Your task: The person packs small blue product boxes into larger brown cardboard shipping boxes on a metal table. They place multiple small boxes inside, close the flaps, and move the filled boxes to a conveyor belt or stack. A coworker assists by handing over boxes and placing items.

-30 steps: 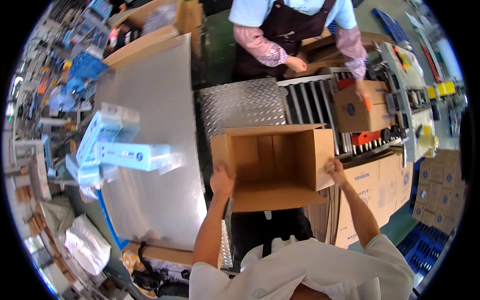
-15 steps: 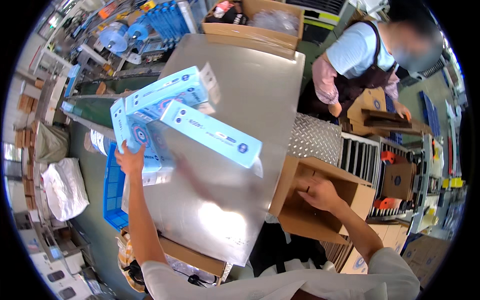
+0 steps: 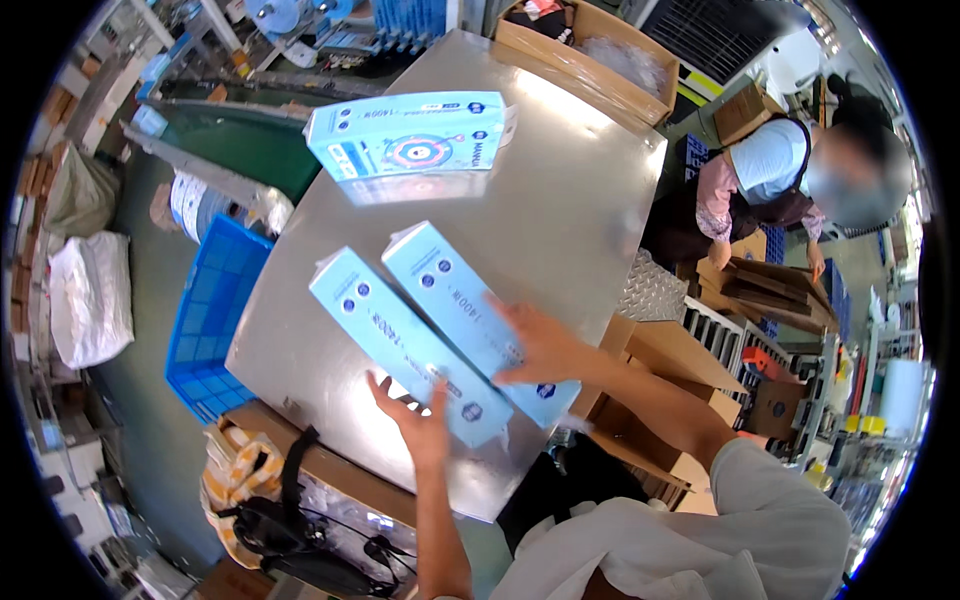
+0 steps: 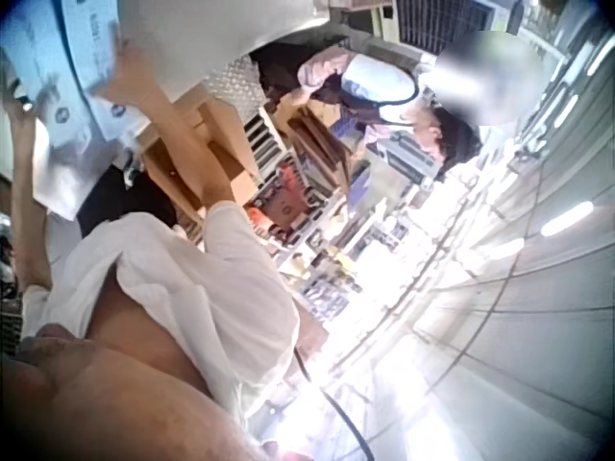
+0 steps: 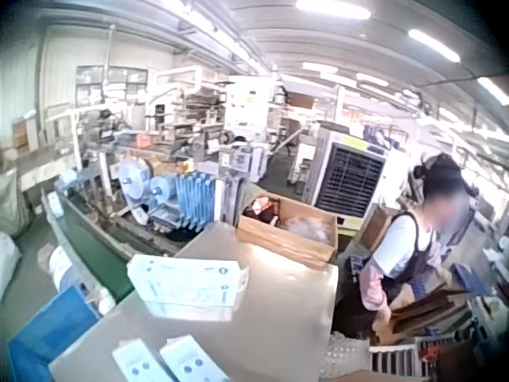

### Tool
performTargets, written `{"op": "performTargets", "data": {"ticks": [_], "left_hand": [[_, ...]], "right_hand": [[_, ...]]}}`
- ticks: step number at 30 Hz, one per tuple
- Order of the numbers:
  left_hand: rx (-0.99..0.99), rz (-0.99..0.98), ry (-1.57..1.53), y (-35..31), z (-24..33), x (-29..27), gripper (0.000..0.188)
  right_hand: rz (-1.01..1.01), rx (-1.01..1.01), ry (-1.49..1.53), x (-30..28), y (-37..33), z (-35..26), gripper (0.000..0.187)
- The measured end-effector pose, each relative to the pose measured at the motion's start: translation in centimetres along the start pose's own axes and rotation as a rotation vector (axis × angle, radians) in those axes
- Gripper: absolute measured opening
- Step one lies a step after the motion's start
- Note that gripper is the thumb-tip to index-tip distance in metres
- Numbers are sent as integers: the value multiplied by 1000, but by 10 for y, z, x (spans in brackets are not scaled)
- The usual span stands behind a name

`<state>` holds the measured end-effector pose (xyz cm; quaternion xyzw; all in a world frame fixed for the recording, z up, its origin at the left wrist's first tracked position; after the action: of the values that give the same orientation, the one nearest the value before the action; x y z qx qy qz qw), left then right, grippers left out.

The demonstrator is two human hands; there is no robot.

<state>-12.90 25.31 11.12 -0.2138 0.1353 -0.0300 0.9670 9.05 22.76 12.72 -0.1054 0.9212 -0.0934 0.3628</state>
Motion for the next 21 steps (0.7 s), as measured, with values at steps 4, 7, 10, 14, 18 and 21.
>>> {"op": "performTargets", "data": {"ticks": [4, 7, 10, 14, 18, 21], "left_hand": [[-320, -331, -663, 50, -72, 13, 83], [-377, -415, -660, 38, -63, 36, 73], [-100, -233, -392, -15, 4, 50, 82], [605, -68, 2, -154, 99, 117, 92], [866, -237, 42, -308, 36, 213, 89], [598, -593, 341, -424, -163, 298, 81]], "right_hand": [[54, 165, 665, 18, 23, 35, 96], [25, 213, 845, 27, 48, 18, 79], [73, 104, 896, -8, 14, 21, 72], [227, 263, 1433, -30, -133, 166, 67], [372, 271, 1299, -74, -313, 180, 72], [358, 220, 1111, -92, -393, 163, 76]]}}
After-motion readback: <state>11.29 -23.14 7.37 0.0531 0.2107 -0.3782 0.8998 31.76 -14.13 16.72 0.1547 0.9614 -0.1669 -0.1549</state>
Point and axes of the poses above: each hand's wrist, its own y-axis towards the middle knuckle, its own x-axis out of the palm, z = x × y, the point moved 10 cm from there along y, towards the middle knuckle, and after that the axes turned 7 degrees about -x, right-handed, at the moved point
